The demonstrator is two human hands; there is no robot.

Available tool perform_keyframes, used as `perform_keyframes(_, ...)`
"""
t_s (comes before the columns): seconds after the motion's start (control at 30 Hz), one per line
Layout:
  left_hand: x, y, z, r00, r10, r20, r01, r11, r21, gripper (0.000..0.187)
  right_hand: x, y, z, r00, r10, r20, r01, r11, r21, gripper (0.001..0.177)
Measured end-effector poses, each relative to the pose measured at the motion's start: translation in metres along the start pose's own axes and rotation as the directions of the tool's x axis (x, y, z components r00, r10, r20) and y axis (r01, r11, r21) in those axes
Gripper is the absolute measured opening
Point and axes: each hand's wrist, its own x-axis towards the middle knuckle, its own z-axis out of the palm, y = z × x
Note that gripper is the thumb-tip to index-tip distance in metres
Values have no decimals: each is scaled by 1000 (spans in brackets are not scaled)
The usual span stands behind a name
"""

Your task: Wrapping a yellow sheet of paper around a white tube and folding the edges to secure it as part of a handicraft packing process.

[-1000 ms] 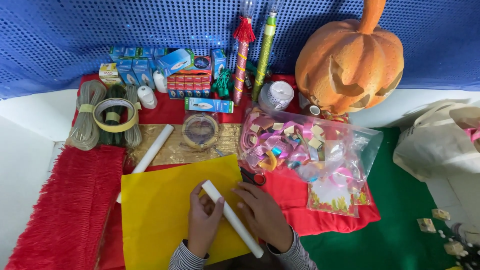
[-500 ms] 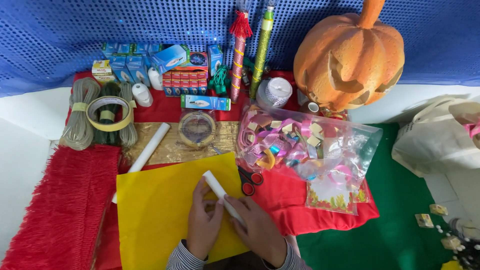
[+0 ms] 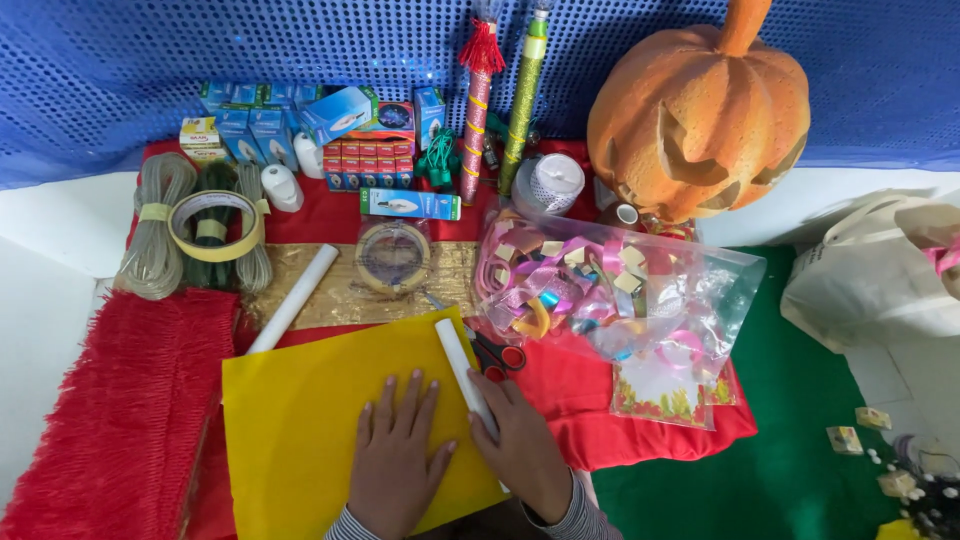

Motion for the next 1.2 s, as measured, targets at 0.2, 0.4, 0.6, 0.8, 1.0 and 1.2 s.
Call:
perform_keyframes(0.2,-22,15,6,990,-124,-72,139,949,283,90,8,-8,-4,998,-54,-40,54,999,-4,54)
perform_keyframes(0.4,-7,8,-20,958,-239,162,145,883,447,96,15,-20,-6,999,-40,31,41,999,-24,56)
perform_keyframes(0.6,10,13,-9,966,-253,51,206,876,437,93,9,-16,-4,964,-256,-66,256,967,-16,49)
perform_keyframes(0.8,20,27,-13,978,-192,86,149,920,363,98,16,-5,3,951,-277,-138,274,961,-40,47)
perform_keyframes(1.0,17,29,-13,980,-193,56,159,916,367,99,21,-3,3,969,-182,-167,173,983,-66,48)
perform_keyframes(1.2,22,22,-16,987,-140,80,103,929,355,110,27,8,12,962,-186,-198,150,971,-184,55)
